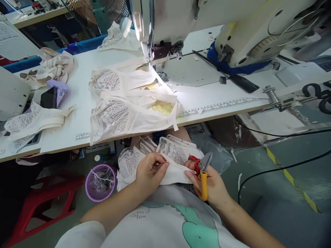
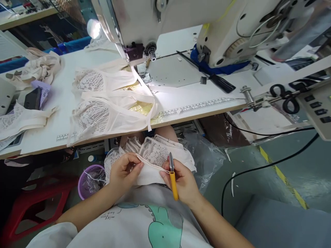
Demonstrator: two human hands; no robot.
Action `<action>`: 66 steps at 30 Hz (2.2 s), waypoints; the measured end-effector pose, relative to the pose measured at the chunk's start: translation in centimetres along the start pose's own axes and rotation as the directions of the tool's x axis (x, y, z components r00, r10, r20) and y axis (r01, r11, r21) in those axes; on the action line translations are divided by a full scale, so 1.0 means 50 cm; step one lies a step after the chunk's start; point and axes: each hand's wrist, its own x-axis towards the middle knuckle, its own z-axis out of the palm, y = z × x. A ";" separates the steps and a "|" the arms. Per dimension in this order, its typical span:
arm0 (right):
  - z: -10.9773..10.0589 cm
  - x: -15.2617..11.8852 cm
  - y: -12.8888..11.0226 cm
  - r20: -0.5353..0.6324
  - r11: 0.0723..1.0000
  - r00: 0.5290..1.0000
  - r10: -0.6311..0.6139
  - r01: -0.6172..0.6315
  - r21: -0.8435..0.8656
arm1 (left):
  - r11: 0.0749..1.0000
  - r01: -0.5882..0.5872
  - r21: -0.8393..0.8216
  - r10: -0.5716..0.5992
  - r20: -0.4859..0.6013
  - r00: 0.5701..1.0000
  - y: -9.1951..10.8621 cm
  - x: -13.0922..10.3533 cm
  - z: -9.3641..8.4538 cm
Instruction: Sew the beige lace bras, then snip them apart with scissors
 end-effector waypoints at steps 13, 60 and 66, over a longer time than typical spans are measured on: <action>0.008 0.003 0.016 -0.038 0.997 0.998 -0.058 0.060 0.051 | 0.874 0.292 -0.387 -0.271 0.108 0.956 -0.023 -0.013 -0.002; -0.078 -0.021 -0.069 0.514 0.813 0.832 0.207 0.146 -0.564 | 0.753 0.649 -0.103 -0.492 0.567 0.661 0.022 0.071 -0.008; -0.080 -0.022 -0.075 0.485 0.772 0.839 0.247 0.132 -0.621 | 0.740 0.664 -0.108 -0.507 0.560 0.655 0.022 0.071 -0.005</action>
